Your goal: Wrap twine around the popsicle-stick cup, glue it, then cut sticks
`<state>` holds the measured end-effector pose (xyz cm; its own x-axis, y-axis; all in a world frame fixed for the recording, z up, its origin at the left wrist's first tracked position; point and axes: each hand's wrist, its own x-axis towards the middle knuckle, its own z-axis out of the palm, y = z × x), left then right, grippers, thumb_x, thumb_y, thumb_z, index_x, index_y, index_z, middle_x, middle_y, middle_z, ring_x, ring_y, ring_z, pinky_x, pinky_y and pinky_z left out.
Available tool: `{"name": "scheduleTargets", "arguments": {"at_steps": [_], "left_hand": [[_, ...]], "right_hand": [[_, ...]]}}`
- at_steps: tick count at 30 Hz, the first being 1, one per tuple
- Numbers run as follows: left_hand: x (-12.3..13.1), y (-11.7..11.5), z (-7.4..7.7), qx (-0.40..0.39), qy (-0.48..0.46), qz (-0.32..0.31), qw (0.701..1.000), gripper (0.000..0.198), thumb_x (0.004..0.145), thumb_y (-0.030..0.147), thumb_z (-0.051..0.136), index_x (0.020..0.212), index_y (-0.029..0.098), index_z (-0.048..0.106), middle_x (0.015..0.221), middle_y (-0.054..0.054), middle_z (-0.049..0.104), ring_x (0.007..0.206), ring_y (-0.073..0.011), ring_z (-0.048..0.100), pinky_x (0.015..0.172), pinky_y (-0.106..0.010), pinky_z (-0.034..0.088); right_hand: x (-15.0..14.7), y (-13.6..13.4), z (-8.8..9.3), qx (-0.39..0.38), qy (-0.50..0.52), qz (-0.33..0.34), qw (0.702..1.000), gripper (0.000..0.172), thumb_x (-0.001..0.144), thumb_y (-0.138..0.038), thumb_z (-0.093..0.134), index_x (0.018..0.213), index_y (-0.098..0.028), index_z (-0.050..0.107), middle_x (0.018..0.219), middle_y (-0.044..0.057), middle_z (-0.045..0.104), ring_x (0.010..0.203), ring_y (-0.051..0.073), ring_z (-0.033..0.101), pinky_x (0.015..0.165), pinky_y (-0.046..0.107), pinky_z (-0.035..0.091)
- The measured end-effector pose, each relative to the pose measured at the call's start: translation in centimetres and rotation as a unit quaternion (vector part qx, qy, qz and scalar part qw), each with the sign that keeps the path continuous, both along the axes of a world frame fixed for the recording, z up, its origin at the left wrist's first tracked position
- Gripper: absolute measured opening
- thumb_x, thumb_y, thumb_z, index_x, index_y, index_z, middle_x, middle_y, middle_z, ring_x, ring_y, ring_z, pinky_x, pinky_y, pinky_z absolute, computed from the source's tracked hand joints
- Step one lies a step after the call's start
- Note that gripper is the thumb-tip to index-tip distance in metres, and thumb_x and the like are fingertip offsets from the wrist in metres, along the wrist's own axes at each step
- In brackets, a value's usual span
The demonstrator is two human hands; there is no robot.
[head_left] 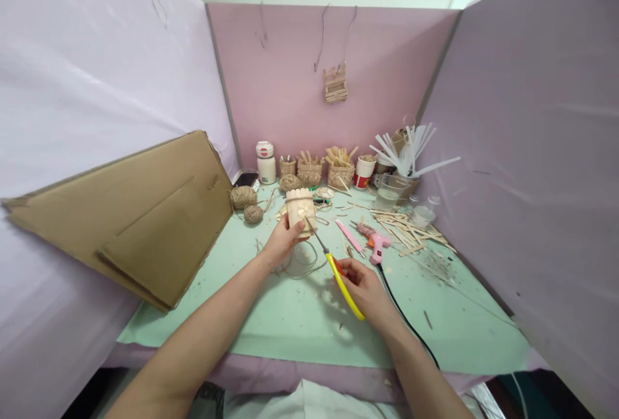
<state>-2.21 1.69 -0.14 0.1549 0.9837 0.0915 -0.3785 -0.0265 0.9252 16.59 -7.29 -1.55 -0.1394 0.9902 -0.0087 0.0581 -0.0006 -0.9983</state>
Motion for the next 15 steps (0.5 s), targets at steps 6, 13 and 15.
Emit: {"name": "scheduleTargets", "arguments": {"at_steps": [6,13,15], "left_hand": [[0.0,-0.1,0.0,-0.005,0.008,0.002,1.000,0.065,0.059,0.047,0.078,0.111,0.017,0.053,0.113,-0.014,0.062,0.090,-0.0229,0.065,0.078,-0.036,0.049],[-0.1,0.1,-0.2,-0.008,0.012,0.000,1.000,0.062,0.063,0.046,0.076,0.113,0.017,0.053,0.116,-0.015,0.062,0.093,-0.0226,0.064,0.074,-0.032,0.050],[-0.1,0.1,-0.2,-0.010,0.010,-0.002,1.000,0.062,0.063,0.046,0.076,0.113,0.017,0.053,0.115,-0.015,0.062,0.093,-0.0227,0.064,0.076,-0.032,0.050]], "right_hand": [[0.4,0.2,-1.1,0.029,-0.029,0.004,0.999,0.020,0.076,-0.036,0.061,0.085,-0.018,0.060,0.063,-0.004,0.053,0.055,0.011,0.047,0.052,0.022,0.033],[0.7,0.3,-1.6,0.047,-0.055,-0.002,0.997,0.019,0.077,-0.034,0.060,0.086,-0.018,0.060,0.065,-0.003,0.055,0.057,0.011,0.046,0.052,0.022,0.033],[0.6,0.3,-1.7,0.045,-0.054,0.001,0.998,0.019,0.077,-0.035,0.060,0.087,-0.018,0.060,0.064,-0.003,0.054,0.057,0.011,0.045,0.051,0.021,0.032]]}}
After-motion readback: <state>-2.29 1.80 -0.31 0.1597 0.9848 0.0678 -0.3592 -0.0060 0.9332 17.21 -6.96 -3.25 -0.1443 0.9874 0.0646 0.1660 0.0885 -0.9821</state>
